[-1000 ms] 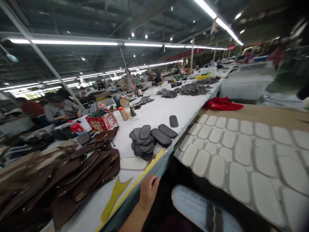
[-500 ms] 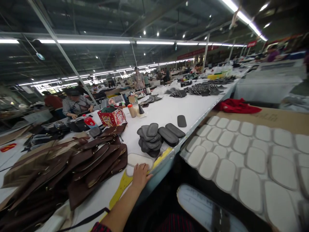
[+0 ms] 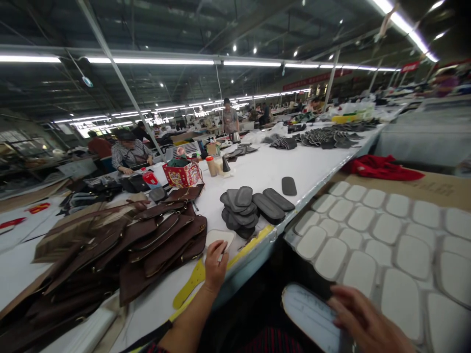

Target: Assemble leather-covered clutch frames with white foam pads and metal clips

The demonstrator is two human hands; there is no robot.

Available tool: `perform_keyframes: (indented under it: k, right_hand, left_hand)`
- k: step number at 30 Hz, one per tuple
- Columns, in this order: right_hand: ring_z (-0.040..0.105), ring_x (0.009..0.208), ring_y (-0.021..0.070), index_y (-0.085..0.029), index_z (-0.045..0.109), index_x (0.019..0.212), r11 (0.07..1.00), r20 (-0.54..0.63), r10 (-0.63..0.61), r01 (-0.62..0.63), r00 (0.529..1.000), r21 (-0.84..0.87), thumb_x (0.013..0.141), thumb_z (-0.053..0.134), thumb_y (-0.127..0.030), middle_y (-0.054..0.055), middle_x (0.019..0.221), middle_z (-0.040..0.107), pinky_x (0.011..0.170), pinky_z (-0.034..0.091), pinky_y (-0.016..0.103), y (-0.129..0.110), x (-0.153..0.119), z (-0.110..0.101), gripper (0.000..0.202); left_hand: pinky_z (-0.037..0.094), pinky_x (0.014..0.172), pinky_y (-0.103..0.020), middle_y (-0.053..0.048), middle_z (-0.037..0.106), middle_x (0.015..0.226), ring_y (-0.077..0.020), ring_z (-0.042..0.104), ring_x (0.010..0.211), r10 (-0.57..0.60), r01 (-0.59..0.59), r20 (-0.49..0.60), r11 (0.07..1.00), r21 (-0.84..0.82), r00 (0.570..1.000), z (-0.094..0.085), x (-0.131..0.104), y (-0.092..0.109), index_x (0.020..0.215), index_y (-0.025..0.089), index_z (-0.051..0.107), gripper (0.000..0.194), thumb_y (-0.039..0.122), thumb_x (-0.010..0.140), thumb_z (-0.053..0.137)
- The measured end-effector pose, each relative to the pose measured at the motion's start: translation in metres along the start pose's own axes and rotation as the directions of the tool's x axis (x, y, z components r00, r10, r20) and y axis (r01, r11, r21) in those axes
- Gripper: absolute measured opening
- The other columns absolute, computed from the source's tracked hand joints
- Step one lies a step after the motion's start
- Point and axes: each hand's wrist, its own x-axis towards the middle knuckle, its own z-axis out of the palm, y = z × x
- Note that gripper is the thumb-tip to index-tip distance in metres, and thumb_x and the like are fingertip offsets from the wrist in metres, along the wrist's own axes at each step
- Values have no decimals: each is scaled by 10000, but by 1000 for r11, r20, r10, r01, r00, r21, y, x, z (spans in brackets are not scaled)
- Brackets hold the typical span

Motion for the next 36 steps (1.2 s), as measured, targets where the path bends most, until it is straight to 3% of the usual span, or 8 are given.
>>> perform_keyframes:
  k: [5,9,14,22,28,30,34,36]
  right_hand:
    - [611,902,229,-188,462,1083,891,541,83,-306,837,336,748,486,-568,142,1114,558,666,519,325,-106,43,99,508]
    - [639,747,194,-163,471,1043,813,557,124,-405,821,417,805,475,-494,122,1002,601,647,524,339,-119,79,161,408]
    - [615,578,141,-143,441,1028,822,445,142,-356,884,444,846,424,-223,65,796,610,552,522,276,-123,98,183,200]
    - [606,535,127,-121,455,1045,822,367,134,-310,920,478,851,422,-194,80,795,619,466,520,240,-120,93,155,211]
    - [624,586,134,-140,491,1094,805,426,2,-254,905,537,827,523,-243,55,768,647,470,519,203,-98,68,76,288]
    - [624,609,127,-152,491,1126,789,460,-107,-206,882,579,822,548,-290,47,776,651,484,515,186,-88,51,48,338]
    - [629,685,150,-155,432,1223,775,446,-149,-176,883,607,826,531,-398,82,886,650,535,533,230,-64,21,1,476]
    - [616,887,217,-197,332,1309,757,355,-190,-94,916,647,860,367,-537,135,1137,570,636,553,339,-51,9,-21,564]
  left_hand:
    - [447,911,-362,-100,529,1068,-212,507,1038,-33,33,-2,989,-146,999,-1,-22,12,996,176,630,250,253,822,468]
    - [442,932,-345,-107,526,1153,-204,498,1080,93,-48,253,983,-178,963,-15,-34,10,1180,172,515,405,189,775,490]
    - [281,1052,-436,-122,422,1336,-244,364,1241,108,-139,384,989,52,917,-50,-14,-23,1326,150,336,608,193,744,506]
    - [326,984,-410,-67,643,1049,-212,560,998,-164,30,393,945,326,905,-48,32,-69,977,200,626,251,313,851,441]
    - [300,1003,-450,-142,509,1245,-282,433,1173,-237,212,283,970,118,929,-36,35,-29,1189,147,489,459,401,807,503]
    - [393,936,-429,-132,526,1220,-271,493,1110,-334,455,412,857,-241,848,-29,28,3,1250,155,416,549,450,796,509]
    - [532,597,-304,-95,635,929,-190,612,741,-216,850,831,261,-457,513,-10,17,67,1107,138,509,419,416,796,536]
    - [526,529,-255,-61,636,859,-154,601,665,-195,878,856,134,-460,479,2,16,91,1050,147,531,364,333,749,621]
